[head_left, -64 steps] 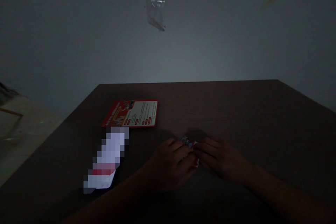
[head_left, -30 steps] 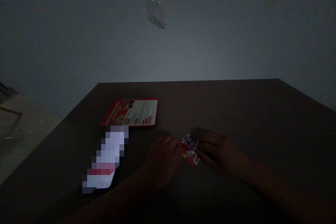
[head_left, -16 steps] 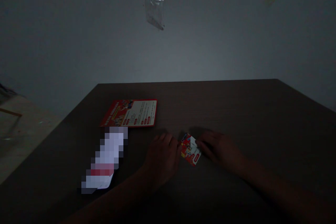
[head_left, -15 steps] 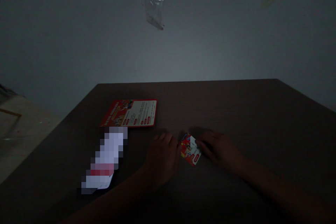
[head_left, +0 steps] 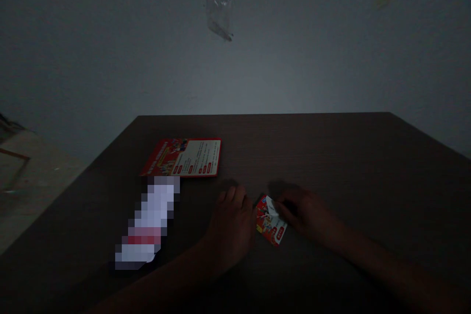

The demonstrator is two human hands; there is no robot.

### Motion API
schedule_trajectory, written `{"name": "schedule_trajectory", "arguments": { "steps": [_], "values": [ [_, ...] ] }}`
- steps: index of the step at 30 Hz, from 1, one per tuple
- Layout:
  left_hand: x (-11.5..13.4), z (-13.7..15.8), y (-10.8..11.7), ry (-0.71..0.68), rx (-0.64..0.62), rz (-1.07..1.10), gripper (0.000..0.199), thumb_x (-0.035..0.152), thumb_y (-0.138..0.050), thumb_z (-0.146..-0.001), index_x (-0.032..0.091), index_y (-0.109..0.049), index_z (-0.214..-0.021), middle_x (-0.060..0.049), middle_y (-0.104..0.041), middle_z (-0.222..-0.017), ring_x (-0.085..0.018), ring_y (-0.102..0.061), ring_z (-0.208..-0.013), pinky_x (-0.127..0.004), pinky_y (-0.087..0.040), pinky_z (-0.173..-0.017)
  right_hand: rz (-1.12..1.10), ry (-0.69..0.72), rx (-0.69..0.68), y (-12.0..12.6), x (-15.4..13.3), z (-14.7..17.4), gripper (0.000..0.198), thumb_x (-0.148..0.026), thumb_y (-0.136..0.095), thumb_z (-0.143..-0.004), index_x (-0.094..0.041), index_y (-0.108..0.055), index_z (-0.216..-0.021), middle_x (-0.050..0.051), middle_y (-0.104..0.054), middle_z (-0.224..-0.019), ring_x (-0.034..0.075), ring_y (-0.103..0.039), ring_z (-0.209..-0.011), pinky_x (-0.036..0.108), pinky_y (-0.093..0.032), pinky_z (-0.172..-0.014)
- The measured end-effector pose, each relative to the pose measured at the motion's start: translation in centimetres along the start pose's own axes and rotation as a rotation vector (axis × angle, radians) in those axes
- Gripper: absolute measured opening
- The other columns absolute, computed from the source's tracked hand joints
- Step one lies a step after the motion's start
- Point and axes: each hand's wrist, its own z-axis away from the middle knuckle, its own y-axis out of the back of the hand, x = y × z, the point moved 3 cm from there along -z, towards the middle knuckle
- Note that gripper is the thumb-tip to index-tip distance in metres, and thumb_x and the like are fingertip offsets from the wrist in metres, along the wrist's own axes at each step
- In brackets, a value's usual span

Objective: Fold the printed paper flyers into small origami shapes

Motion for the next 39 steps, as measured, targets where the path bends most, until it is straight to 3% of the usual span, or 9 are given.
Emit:
{"name": "schedule_trajectory", "arguments": {
  "steps": [12, 25, 33, 39],
  "values": [
    [0.05, 0.01, -0.17, 0.019, 0.019, -0.025, 0.023, 0.024, -0.042, -0.091, 0.013, -0.062, -0.086, -0.01, -0.054, -0.091, -0.026, -0.047, -0.087, -0.043, -0.041, -0.075, 0.036, -0.103, -0.039, 0.11, -0.46, -0.1, 0.019, -0.024, -0.049, -0.086, -0.018, -0.065, -0.077, 0.006, -0.068, -0.071, 0.018, -0.062, -0.062, 0.028, -0.04, -0.056],
    [-0.17, -0.26, 0.17, 0.088, -0.041, 0.013, 0.024, 0.026, -0.042, -0.092, 0.015, -0.061, -0.084, -0.01, -0.056, -0.092, -0.026, -0.049, -0.089, -0.042, -0.041, -0.076, 0.02, -0.16, -0.071, 0.23, -0.62, -0.1, 0.022, -0.028, -0.048, -0.087, -0.018, -0.064, -0.075, 0.005, -0.067, -0.07, 0.015, -0.06, -0.058, 0.026, -0.037, -0.053],
    [0.16, -0.3, 0.08, -0.069, -0.031, 0.209, 0.02, 0.024, -0.043, -0.093, 0.019, -0.056, -0.106, -0.007, -0.056, -0.098, -0.022, -0.05, -0.091, -0.037, -0.041, -0.08, 0.026, -0.149, -0.048, 0.07, -0.47, -0.11, 0.018, -0.025, -0.05, -0.085, -0.018, -0.063, -0.075, 0.005, -0.067, -0.071, 0.016, -0.06, -0.061, 0.026, -0.037, -0.055],
    [-0.03, -0.34, -0.31, -0.051, -0.012, 0.292, 0.016, 0.024, -0.046, -0.091, 0.022, -0.061, -0.098, -0.004, -0.056, -0.097, -0.019, -0.051, -0.088, -0.034, -0.04, -0.077, 0.033, -0.144, -0.05, 0.21, -0.67, -0.07, 0.019, -0.025, -0.049, -0.085, -0.017, -0.062, -0.074, 0.005, -0.067, -0.07, 0.016, -0.06, -0.06, 0.026, -0.036, -0.054]
  ]
}}
